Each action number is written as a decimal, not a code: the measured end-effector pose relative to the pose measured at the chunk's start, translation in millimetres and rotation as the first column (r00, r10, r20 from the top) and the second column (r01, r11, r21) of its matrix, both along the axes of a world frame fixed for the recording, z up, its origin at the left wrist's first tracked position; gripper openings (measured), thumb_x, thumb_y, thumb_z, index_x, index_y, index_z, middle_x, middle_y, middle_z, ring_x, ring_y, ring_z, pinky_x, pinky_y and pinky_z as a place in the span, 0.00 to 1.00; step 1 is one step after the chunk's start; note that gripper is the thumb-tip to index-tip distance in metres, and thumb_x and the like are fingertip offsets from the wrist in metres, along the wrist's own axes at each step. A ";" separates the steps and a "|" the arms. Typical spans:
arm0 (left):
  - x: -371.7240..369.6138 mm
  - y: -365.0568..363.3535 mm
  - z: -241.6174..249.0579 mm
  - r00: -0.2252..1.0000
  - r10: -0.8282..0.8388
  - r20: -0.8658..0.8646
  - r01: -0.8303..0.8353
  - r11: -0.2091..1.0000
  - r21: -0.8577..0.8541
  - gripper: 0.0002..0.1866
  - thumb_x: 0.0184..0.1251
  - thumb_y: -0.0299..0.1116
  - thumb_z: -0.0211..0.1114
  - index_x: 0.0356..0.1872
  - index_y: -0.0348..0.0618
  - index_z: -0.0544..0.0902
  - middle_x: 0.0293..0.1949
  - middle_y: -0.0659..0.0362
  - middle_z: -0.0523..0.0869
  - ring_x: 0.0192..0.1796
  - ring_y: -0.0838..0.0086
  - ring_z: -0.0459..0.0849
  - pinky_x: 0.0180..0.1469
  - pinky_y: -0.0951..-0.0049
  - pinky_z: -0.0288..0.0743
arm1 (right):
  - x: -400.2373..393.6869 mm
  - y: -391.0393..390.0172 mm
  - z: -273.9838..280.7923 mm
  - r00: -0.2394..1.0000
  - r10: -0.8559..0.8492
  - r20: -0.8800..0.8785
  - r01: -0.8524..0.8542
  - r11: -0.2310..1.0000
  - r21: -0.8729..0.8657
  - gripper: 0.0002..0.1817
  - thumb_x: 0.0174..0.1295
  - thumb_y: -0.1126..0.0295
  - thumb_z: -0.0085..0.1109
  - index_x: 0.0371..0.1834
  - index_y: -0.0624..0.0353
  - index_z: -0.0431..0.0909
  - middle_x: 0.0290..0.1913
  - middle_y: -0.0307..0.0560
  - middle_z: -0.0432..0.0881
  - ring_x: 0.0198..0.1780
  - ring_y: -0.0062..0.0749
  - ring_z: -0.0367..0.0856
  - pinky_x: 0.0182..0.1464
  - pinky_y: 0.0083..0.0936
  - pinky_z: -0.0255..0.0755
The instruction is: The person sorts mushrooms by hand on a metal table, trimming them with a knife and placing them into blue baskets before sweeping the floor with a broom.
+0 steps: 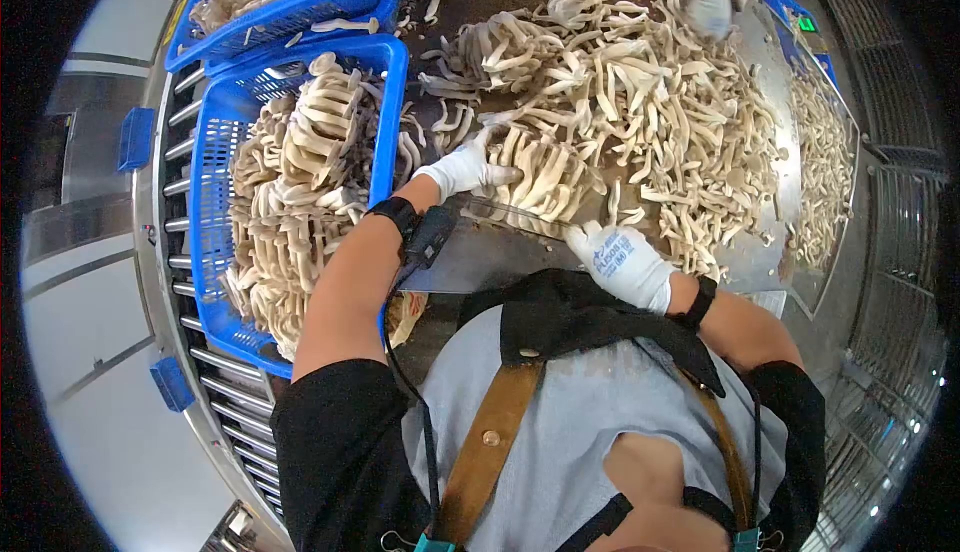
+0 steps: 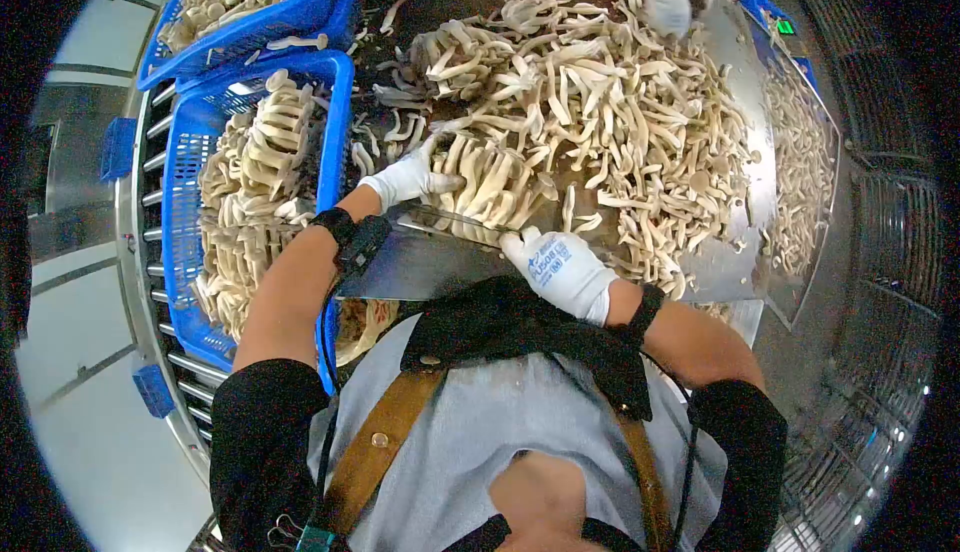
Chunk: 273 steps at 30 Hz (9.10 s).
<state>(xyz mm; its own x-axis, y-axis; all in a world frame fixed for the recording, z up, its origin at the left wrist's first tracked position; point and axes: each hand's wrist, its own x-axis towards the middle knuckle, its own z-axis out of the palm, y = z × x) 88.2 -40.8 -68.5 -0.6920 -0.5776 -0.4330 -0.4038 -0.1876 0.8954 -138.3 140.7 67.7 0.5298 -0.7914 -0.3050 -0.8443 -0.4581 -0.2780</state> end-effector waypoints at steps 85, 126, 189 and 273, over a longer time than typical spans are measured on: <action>26.9 162.7 35.8 0.724 0.285 0.628 0.288 0.702 -0.651 0.56 0.35 0.56 0.79 0.70 0.47 0.64 0.71 0.47 0.60 0.75 0.49 0.51 0.70 0.34 0.45 | 27.6 36.8 -93.7 0.882 -0.347 0.318 0.330 0.938 0.106 0.20 0.61 0.74 0.46 0.55 0.72 0.63 0.37 0.69 0.80 0.37 0.61 0.81 0.40 0.45 0.75; 156.8 425.0 -20.6 0.477 0.870 0.125 -0.559 0.410 -0.721 0.60 0.30 0.64 0.75 0.67 0.36 0.67 0.64 0.35 0.64 0.70 0.38 0.56 0.75 0.40 0.38 | 202.9 79.2 -121.3 0.833 0.022 0.553 -0.520 0.372 0.769 0.16 0.64 0.74 0.48 0.55 0.66 0.72 0.52 0.53 0.78 0.52 0.32 0.74 0.60 0.28 0.67; 171.4 1011.9 -77.8 -0.712 -0.044 0.701 -0.654 -0.320 -0.685 0.21 0.64 0.41 0.57 0.51 0.36 0.76 0.47 0.39 0.79 0.47 0.43 0.79 0.45 0.47 0.77 | 457.5 263.9 -104.0 0.585 0.775 0.241 -0.741 0.389 0.548 0.18 0.62 0.71 0.58 0.53 0.65 0.71 0.44 0.56 0.79 0.47 0.42 0.78 0.52 0.32 0.72; -223.5 41.3 103.0 0.776 0.544 -0.318 -0.270 0.743 0.612 0.23 0.70 0.39 0.61 0.61 0.38 0.70 0.46 0.58 0.80 0.43 0.75 0.82 0.48 0.72 0.79 | -152.3 -99.5 -43.8 -0.406 -0.669 0.622 0.026 0.672 0.740 0.44 0.52 0.87 0.60 0.74 0.60 0.51 0.67 0.49 0.65 0.60 0.30 0.71 0.53 0.19 0.73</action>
<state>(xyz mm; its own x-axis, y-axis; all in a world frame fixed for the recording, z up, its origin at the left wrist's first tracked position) -135.3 0.5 34.5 -0.6277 -0.6372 -0.4471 0.2472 -0.7078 0.6618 -290.5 41.2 23.9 0.0428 -0.9830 -0.1784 0.5847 0.1694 -0.7934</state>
